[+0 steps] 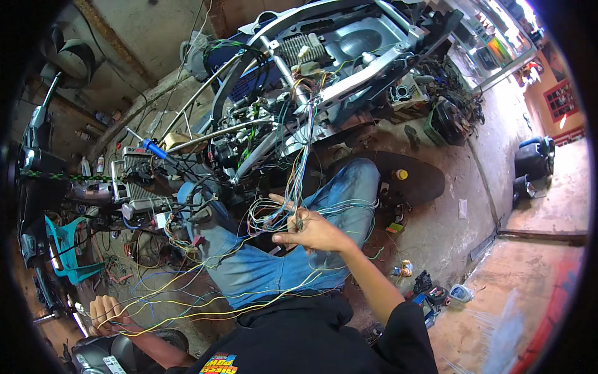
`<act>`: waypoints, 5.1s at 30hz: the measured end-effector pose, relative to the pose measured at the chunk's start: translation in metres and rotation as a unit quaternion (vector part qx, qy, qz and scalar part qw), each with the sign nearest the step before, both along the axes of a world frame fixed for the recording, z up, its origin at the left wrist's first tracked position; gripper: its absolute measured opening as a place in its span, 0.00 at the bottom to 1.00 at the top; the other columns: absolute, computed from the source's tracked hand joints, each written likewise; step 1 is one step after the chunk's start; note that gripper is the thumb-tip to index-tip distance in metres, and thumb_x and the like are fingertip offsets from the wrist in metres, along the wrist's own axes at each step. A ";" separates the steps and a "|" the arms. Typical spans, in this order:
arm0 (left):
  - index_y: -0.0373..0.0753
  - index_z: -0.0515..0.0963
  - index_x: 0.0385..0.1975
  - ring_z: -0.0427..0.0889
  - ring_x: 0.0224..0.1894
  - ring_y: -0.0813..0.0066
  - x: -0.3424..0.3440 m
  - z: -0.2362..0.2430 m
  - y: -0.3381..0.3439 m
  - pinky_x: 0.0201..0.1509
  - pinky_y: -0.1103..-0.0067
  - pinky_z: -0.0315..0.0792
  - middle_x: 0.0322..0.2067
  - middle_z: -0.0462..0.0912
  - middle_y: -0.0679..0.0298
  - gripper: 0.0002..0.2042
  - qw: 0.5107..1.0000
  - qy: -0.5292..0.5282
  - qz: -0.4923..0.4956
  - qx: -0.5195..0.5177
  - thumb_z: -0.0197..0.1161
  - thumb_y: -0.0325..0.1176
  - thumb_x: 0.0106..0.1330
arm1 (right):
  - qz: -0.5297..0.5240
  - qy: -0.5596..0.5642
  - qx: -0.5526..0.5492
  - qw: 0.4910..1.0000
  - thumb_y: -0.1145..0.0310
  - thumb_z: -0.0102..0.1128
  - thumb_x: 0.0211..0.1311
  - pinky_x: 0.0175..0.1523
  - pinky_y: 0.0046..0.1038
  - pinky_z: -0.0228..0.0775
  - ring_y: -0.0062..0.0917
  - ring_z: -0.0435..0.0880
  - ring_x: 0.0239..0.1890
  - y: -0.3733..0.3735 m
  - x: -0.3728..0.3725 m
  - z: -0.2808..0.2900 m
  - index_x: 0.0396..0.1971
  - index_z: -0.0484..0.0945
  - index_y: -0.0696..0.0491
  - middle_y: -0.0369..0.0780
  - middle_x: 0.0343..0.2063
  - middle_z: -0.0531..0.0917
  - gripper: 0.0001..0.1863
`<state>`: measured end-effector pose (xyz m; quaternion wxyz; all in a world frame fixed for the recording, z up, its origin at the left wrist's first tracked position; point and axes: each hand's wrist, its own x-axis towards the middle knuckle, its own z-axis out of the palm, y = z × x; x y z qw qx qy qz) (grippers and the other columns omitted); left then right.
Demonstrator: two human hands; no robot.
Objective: Inspecting and repairing the wiring harness of a motorcycle.
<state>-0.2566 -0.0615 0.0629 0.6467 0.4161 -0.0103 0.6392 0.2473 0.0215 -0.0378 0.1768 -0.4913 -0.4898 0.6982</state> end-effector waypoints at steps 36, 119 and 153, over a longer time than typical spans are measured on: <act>0.53 0.62 0.05 0.49 0.09 0.97 -0.048 -0.032 -0.027 0.19 0.85 0.36 0.05 0.61 0.82 0.21 0.983 -0.150 0.082 -0.065 0.55 0.22 0.57 | -0.182 -0.235 0.233 0.926 0.68 0.67 0.64 0.58 0.23 0.74 0.20 0.81 0.51 0.047 0.199 0.158 0.56 0.81 0.60 0.39 0.52 0.84 0.21; 0.50 0.57 0.03 0.47 0.10 0.88 -0.033 -0.044 0.014 0.18 0.82 0.47 0.04 0.56 0.77 0.25 0.984 0.039 0.143 -0.102 0.54 0.33 0.66 | -0.536 0.100 0.056 0.836 0.67 0.46 0.80 0.43 0.32 0.78 0.18 0.72 0.26 0.144 0.326 0.081 0.39 0.74 0.49 0.31 0.25 0.73 0.08; 0.49 0.61 0.00 0.49 0.04 0.89 -0.015 -0.004 -0.003 0.10 0.86 0.46 0.01 0.58 0.76 0.25 0.971 0.147 0.170 -0.086 0.62 0.31 0.58 | -0.256 -0.124 0.376 0.882 0.72 0.64 0.64 0.64 0.30 0.67 0.30 0.81 0.55 0.036 0.115 0.126 0.50 0.81 0.59 0.43 0.50 0.83 0.16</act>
